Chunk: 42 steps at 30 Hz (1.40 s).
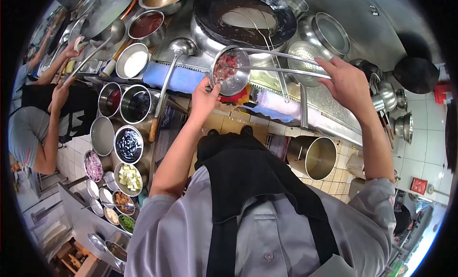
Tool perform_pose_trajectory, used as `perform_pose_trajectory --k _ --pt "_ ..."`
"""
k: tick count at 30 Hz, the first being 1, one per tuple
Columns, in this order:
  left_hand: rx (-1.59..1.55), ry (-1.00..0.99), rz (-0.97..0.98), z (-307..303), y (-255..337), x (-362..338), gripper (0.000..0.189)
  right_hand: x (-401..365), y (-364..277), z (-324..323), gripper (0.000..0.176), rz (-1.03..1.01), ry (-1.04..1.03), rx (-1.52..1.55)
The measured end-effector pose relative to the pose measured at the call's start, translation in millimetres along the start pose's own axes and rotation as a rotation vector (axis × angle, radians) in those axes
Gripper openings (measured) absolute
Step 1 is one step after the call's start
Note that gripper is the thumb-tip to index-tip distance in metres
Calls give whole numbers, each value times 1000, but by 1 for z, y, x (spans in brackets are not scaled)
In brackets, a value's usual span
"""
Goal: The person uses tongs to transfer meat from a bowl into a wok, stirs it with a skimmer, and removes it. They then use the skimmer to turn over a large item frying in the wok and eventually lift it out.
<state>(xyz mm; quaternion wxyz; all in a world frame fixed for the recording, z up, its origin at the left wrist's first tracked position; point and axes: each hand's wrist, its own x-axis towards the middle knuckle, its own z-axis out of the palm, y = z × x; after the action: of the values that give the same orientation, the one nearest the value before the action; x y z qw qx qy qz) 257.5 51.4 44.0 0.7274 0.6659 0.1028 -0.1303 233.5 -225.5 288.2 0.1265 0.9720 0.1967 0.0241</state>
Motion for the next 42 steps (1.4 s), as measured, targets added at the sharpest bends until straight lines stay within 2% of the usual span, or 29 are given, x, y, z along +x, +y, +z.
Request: perform_pose_trajectory --k 2,7,10,16,20,22,24,26,27,28,29,31,33,35,37,39,40,42 --pt "99 15 209 -6 1 2 5 11 -5 6 30 -19 5 -9" --pt "-123 102 137 -34 -1 8 8 12 -6 -28 27 -52 25 32" --pt "-395 106 62 -40 16 1 10 9 2 -56 31 12 77 152" --pt "-534 123 45 -44 35 3 11 36 35 -71 33 128 166 260" --pt "-562 152 30 -49 31 0 13 107 65 -14 32 227 147 124" --pt "-577 193 20 -51 30 -8 12 151 73 25 33 363 49 121" --pt "-578 204 30 -54 29 -16 12 185 72 50 33 351 -91 89" --pt "-563 193 31 -60 29 -25 12 215 90 97 33 391 -129 75" --pt "-569 203 39 -63 28 -29 12 224 93 107 33 437 -172 57" --pt "-571 211 25 -68 27 -33 12 213 78 83 35 453 -172 26" --pt "-574 220 11 -73 25 -36 12 207 73 68 35 437 -166 21" --pt "-616 254 22 -81 20 -41 11 194 74 49 33 446 -17 112" --pt "-651 285 26 -86 17 -47 11 179 77 26 32 415 91 64" --pt "-643 290 36 -94 17 -51 11 156 74 -2 33 312 237 33" --pt "-601 281 51 -103 12 -49 10 130 53 -37 32 294 246 121" --pt "-560 299 93 -108 9 -46 9 103 28 -66 30 147 225 259" --pt "-554 302 91 -110 10 -45 9 93 16 -74 30 148 224 265" --pt "-465 302 126 -108 16 -43 7 74 -9 -86 31 -87 222 187"
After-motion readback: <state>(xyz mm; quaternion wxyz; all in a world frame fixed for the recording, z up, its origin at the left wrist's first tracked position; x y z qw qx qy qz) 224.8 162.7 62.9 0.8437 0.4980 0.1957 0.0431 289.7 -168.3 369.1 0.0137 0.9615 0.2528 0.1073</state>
